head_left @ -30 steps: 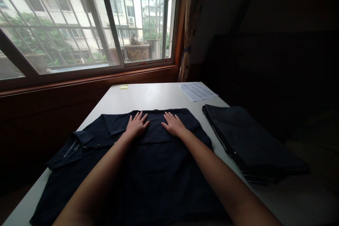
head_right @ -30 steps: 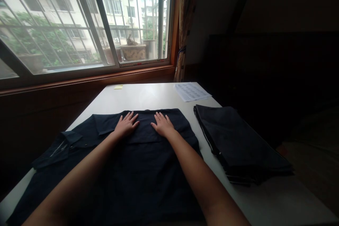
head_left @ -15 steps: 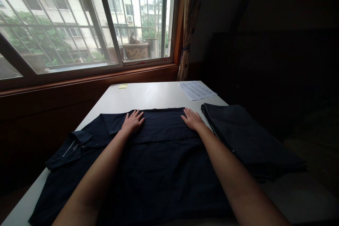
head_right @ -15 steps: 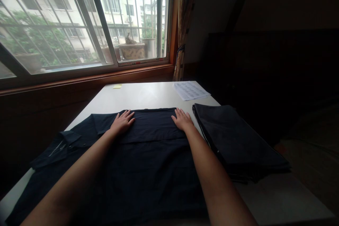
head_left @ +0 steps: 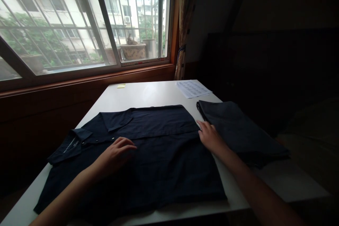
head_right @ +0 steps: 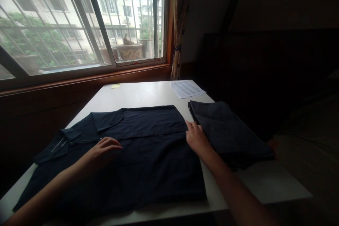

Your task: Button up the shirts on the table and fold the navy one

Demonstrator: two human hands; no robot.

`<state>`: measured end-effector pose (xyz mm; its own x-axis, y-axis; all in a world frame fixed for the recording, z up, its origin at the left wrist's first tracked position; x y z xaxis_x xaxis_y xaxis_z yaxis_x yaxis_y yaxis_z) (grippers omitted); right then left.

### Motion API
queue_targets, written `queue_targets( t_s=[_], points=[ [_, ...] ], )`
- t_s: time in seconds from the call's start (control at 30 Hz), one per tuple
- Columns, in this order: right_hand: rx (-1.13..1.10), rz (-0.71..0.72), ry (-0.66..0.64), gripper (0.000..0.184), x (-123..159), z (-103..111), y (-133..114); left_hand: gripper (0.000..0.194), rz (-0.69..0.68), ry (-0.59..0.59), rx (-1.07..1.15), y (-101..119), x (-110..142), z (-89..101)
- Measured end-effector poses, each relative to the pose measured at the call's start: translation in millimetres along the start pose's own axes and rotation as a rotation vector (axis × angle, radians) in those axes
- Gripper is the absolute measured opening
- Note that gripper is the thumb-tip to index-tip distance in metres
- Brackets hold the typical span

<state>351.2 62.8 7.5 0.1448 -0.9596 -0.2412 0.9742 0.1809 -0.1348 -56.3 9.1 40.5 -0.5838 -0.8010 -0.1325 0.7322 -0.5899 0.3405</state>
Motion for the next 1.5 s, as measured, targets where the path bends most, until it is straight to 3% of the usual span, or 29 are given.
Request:
queue_targets(
  t_s=[0.07,0.23,0.37,0.53,0.63,0.83,0.93,1.07,1.3,1.5],
  points=[
    [-0.100,0.023,0.028,0.041,38.3,10.3,-3.6,0.025,-0.016,-0.101,0.022,29.7,19.8,-2.5],
    [-0.395,-0.073,-0.095,0.020,105.2,10.7,-7.7,0.023,-0.001,-0.260,0.045,84.4,37.2,-21.3],
    [-0.505,-0.202,-0.109,0.034,134.2,13.6,-7.9,0.023,0.026,-0.330,0.010,104.8,38.2,-44.4],
    [-0.691,-0.290,-0.320,0.052,158.8,12.6,-19.0,0.022,0.064,-0.322,0.007,107.6,42.8,-62.7],
    [-0.809,-0.301,-0.411,0.055,163.9,11.7,-28.6,0.016,0.062,-0.343,-0.005,108.8,45.7,-68.5],
    [-0.986,-0.340,-0.371,0.061,159.6,7.6,-29.0,0.011,0.010,-0.349,-0.045,115.7,43.4,-66.4],
    [-1.032,-0.333,-0.414,0.055,164.2,8.7,-22.5,0.013,0.018,-0.365,-0.085,110.2,46.4,-62.9],
    [-0.994,-0.301,-0.497,0.033,172.3,18.7,-17.0,0.017,0.026,-0.356,-0.167,97.7,58.1,-59.5],
    [-0.860,-0.139,-0.530,0.019,162.3,31.8,-27.9,0.016,-0.019,-0.357,-0.282,96.8,71.7,-67.8],
    [-0.782,-0.026,-0.510,0.015,154.3,43.3,-31.7,0.018,-0.078,-0.270,-0.306,104.7,74.8,-49.5]
  ],
)
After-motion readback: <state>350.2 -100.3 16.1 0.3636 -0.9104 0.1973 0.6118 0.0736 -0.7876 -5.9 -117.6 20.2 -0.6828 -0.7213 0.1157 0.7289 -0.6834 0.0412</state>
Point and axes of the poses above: each hand's wrist, its own x-axis away from the middle knuckle, its own z-axis out of the back of the hand, y = z × x, the point moved 7 cm from there along -x, towards the middle knuckle, and after that the axes turned 7 degrees about z, right-handed, at the moved point
